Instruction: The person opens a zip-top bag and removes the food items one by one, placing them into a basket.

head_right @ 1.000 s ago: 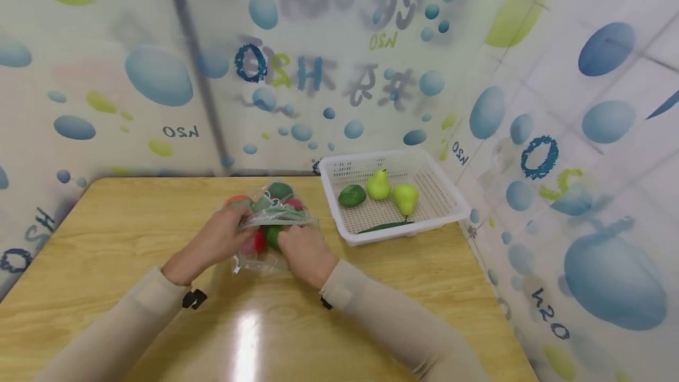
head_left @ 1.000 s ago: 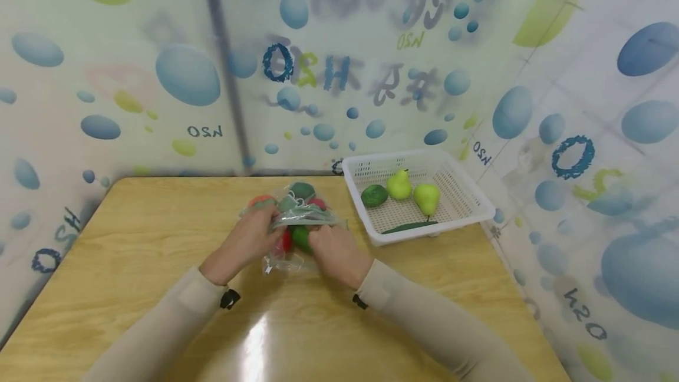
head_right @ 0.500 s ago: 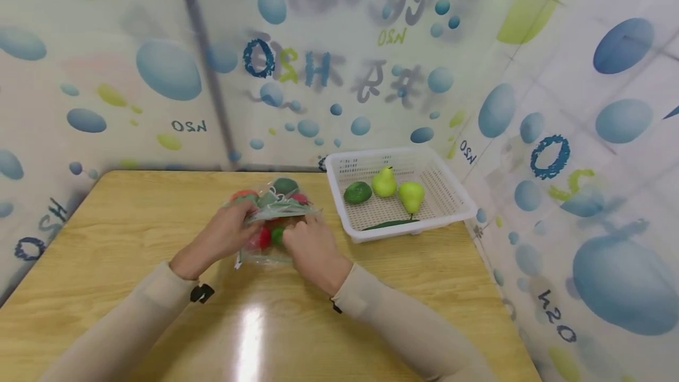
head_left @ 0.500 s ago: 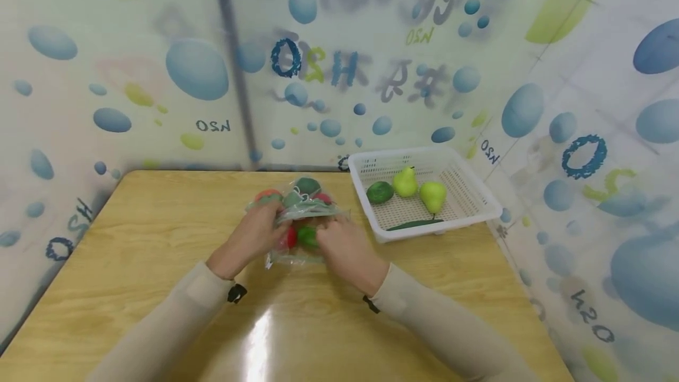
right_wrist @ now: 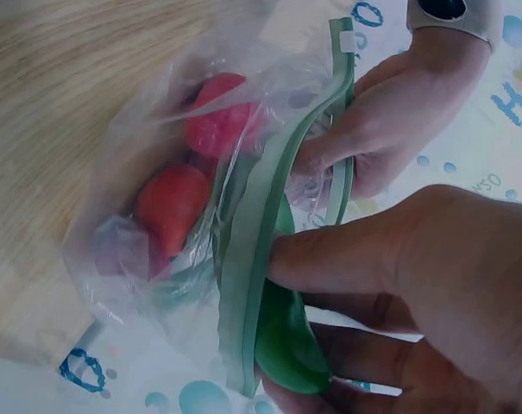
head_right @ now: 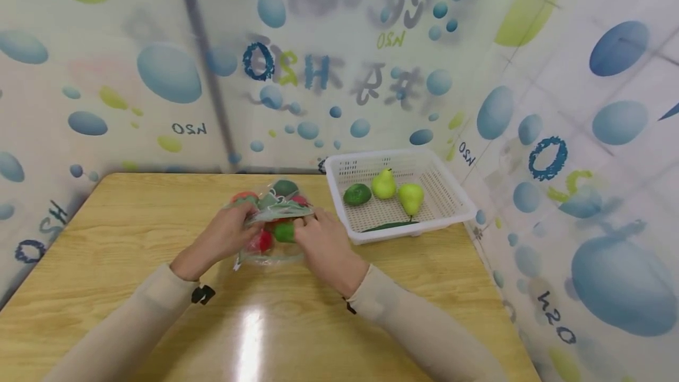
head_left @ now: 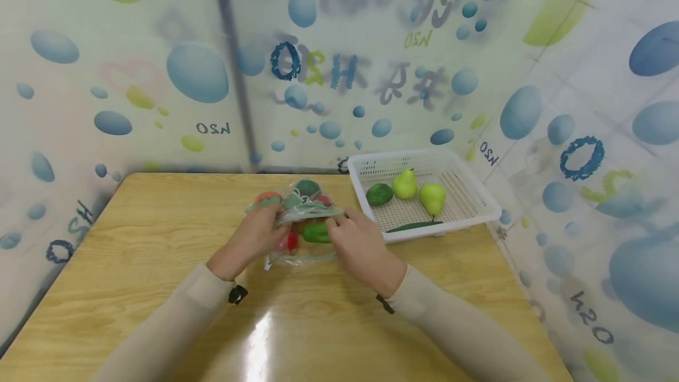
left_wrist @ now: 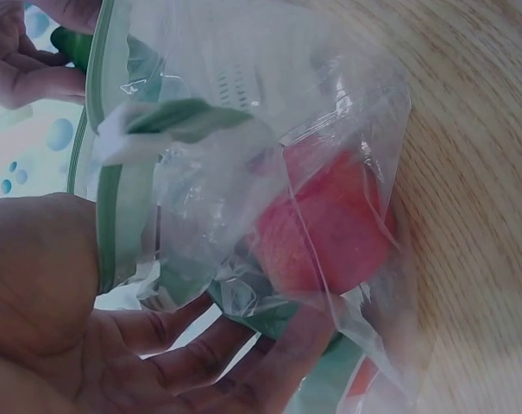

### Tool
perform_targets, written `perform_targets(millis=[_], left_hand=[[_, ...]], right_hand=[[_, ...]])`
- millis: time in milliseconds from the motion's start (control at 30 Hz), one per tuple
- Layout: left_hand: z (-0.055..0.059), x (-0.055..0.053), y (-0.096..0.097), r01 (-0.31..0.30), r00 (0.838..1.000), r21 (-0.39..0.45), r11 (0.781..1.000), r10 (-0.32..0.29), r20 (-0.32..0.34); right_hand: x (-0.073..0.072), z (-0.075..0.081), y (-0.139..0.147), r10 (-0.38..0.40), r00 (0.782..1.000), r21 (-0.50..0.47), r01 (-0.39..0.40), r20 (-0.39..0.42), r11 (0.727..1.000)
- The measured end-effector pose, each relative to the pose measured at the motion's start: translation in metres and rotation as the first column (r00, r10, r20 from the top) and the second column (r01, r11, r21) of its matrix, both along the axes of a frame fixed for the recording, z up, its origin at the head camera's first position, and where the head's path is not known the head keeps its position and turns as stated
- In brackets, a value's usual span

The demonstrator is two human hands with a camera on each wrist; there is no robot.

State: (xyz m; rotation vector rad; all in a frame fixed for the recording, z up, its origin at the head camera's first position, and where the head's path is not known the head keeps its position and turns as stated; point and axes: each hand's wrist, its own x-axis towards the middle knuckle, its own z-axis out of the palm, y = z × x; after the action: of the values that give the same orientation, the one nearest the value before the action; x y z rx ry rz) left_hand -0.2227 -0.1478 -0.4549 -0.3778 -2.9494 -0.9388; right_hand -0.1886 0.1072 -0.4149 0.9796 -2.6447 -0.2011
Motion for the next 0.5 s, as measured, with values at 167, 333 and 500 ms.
perform_targets(millis=[167, 333, 500], left_hand=[[0.002, 0.001, 0.002, -0.002, 1.000, -0.005, 1.000, 0.003, 0.014], [0.003, 0.002, 0.002, -0.005, 1.000, -0.005, 1.000, 0.005, 0.007], [0.003, 0.002, 0.001, -0.003, 1.000, 0.018, 1.000, 0.003, 0.005]], right_hand=[[-0.002, 0.003, 0.008, 0.028, 1.000, -0.032, -0.028, -0.003, 0.999], [-0.005, 0.005, 0.014, 0.057, 0.998, -0.083, -0.054, 0.030, 0.995], [-0.009, 0.007, 0.020, 0.099, 0.993, -0.108, -0.092, 0.061, 0.990]])
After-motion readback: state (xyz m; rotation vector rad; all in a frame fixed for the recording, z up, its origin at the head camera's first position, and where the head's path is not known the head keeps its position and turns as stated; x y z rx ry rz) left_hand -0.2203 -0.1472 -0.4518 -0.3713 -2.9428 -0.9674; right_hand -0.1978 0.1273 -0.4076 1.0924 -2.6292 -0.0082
